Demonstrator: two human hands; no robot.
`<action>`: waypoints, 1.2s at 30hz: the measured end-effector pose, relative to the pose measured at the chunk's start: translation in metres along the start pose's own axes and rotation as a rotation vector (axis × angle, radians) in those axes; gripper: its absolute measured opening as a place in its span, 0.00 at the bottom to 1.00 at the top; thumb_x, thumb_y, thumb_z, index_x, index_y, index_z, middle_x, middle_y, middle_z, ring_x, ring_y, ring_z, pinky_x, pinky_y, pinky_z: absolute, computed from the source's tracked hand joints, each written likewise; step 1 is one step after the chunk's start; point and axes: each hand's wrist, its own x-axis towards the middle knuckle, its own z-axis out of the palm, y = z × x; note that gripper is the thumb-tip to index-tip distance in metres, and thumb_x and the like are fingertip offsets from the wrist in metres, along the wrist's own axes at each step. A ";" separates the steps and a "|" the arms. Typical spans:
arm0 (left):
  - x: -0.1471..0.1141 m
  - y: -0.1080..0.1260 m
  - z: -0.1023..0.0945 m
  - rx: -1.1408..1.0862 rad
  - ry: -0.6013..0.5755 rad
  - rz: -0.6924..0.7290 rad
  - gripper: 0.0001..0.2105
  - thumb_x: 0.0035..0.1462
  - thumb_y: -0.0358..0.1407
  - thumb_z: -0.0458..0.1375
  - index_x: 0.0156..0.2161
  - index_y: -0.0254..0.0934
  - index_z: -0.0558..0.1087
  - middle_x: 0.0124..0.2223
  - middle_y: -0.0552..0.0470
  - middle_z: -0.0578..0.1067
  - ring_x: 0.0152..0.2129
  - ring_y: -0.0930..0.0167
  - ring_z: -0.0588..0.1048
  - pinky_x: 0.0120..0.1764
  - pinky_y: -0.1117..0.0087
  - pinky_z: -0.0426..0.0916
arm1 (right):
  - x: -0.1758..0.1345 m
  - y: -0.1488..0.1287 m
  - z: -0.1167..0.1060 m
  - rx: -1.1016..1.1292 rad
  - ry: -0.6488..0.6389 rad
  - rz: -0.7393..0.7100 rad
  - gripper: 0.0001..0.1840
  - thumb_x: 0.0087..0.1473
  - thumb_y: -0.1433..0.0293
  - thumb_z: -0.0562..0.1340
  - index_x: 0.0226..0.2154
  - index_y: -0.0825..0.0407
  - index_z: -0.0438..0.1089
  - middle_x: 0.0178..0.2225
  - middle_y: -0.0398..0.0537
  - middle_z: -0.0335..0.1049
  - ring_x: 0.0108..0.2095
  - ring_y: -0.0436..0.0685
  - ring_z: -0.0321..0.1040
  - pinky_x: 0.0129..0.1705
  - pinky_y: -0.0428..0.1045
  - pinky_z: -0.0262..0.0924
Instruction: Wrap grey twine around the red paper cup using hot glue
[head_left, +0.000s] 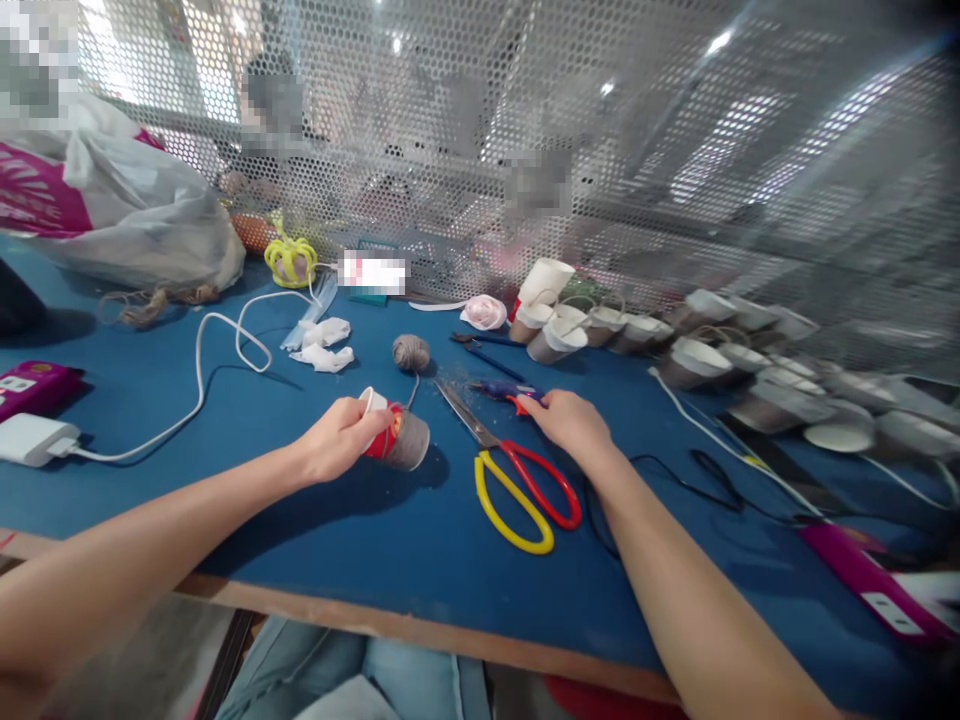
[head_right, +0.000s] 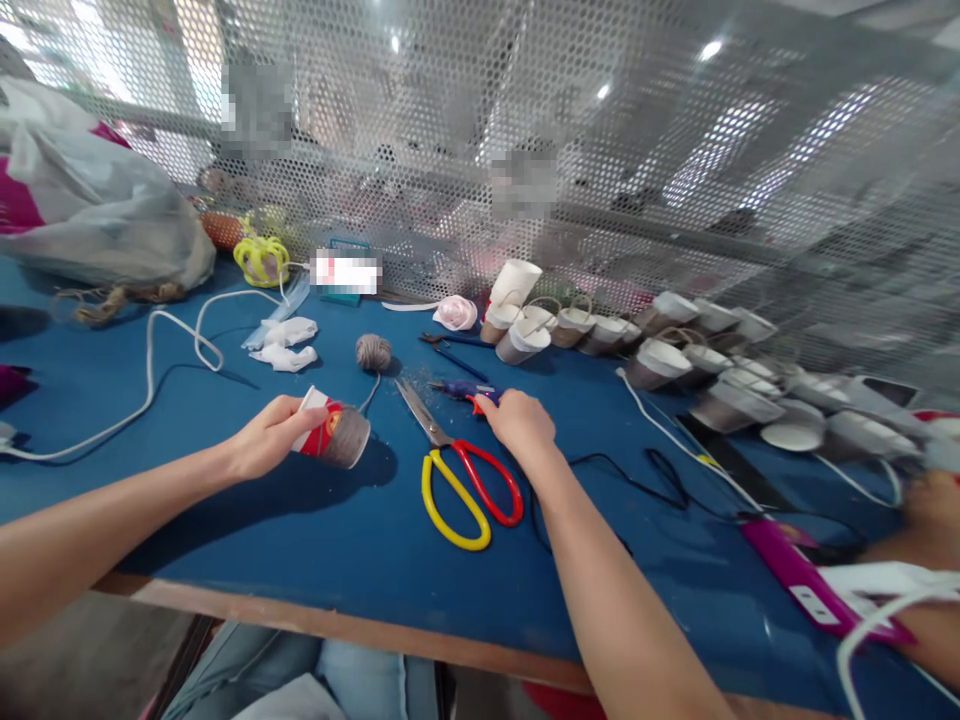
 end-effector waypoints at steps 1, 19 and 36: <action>-0.001 0.000 0.000 0.017 -0.002 0.003 0.16 0.50 0.45 0.44 0.19 0.35 0.56 0.18 0.59 0.52 0.16 0.78 0.51 0.20 0.75 0.47 | -0.004 -0.005 0.000 -0.003 0.008 -0.039 0.09 0.45 0.66 0.60 0.23 0.56 0.66 0.32 0.55 0.67 0.41 0.61 0.61 0.38 0.53 0.55; -0.017 0.021 0.003 0.231 -0.217 0.234 0.15 0.54 0.38 0.40 0.19 0.35 0.54 0.19 0.58 0.54 0.18 0.78 0.52 0.23 0.76 0.50 | -0.076 -0.064 0.062 0.923 -0.864 -0.063 0.23 0.46 0.52 0.54 0.30 0.54 0.71 0.30 0.49 0.72 0.34 0.52 0.67 0.38 0.48 0.59; -0.012 0.018 0.007 -0.024 -0.224 -0.072 0.16 0.51 0.43 0.45 0.20 0.33 0.58 0.18 0.59 0.54 0.17 0.79 0.52 0.20 0.76 0.47 | -0.098 -0.066 0.061 0.933 -0.617 -0.212 0.05 0.38 0.69 0.64 0.20 0.53 0.68 0.37 0.43 0.66 0.34 0.47 0.63 0.39 0.46 0.57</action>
